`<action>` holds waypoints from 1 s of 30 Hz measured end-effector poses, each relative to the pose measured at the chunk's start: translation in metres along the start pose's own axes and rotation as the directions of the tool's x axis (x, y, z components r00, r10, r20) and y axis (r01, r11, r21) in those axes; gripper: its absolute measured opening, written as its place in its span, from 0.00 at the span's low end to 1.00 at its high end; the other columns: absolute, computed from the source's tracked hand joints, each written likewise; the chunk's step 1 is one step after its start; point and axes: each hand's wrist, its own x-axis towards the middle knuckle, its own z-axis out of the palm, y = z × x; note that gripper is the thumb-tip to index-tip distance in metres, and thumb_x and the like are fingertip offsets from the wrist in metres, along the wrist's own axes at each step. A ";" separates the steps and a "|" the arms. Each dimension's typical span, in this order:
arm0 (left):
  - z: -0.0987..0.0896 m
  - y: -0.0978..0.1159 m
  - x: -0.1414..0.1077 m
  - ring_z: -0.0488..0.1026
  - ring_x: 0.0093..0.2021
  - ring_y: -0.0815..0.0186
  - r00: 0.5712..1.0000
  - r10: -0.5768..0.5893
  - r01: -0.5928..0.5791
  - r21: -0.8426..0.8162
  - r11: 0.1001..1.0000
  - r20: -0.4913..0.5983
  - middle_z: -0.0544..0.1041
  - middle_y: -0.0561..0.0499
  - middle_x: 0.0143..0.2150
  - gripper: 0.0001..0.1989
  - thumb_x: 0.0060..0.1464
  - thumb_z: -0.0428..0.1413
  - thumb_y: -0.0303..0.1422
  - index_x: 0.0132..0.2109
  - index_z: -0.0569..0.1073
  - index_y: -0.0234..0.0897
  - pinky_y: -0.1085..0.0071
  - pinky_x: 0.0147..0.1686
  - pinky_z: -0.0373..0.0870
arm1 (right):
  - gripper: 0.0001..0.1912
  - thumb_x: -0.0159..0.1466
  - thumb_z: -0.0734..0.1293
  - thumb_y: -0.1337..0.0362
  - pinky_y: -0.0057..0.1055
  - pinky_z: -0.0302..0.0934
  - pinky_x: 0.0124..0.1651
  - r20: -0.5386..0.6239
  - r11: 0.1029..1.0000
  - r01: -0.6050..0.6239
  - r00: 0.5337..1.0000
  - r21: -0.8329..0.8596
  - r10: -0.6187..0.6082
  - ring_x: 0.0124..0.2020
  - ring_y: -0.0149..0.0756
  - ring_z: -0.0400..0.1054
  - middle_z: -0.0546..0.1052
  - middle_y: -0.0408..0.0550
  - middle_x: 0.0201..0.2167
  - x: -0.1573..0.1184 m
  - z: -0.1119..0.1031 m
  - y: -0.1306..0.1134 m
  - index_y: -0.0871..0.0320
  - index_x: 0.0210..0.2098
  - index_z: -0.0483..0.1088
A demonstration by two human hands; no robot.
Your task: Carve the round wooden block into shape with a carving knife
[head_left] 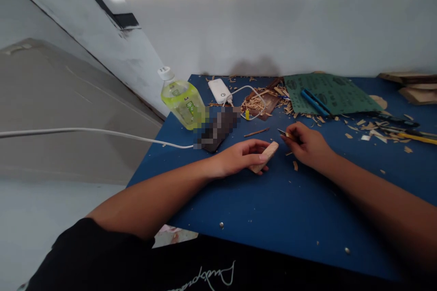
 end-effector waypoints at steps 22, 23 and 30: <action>0.000 -0.003 -0.004 0.82 0.52 0.52 0.992 0.110 -0.097 0.176 0.980 -0.063 0.78 0.37 0.60 0.38 0.52 0.74 0.41 0.66 0.72 0.37 0.59 0.48 0.80 | 0.14 0.78 0.60 0.54 0.32 0.61 0.34 0.148 0.961 0.270 0.950 0.057 -0.275 0.30 0.36 0.76 0.82 0.47 0.35 -0.008 -0.014 -0.025 0.54 0.48 0.72; 0.001 -0.004 -0.004 0.81 0.52 0.54 0.989 0.127 -0.112 0.185 0.976 -0.073 0.78 0.37 0.60 0.38 0.52 0.74 0.40 0.66 0.72 0.37 0.61 0.46 0.80 | 0.14 0.78 0.59 0.54 0.32 0.61 0.34 0.156 0.955 0.296 0.942 0.034 -0.297 0.30 0.36 0.76 0.82 0.48 0.36 -0.008 -0.014 -0.026 0.54 0.48 0.72; 0.007 -0.005 -0.008 0.80 0.54 0.54 0.976 0.177 -0.131 0.307 0.943 -0.128 0.78 0.38 0.61 0.39 0.52 0.74 0.42 0.67 0.70 0.40 0.64 0.44 0.80 | 0.21 0.79 0.56 0.51 0.33 0.58 0.35 0.255 0.938 0.332 0.920 -0.099 -0.298 0.30 0.38 0.74 0.83 0.49 0.34 -0.007 -0.015 -0.024 0.55 0.47 0.76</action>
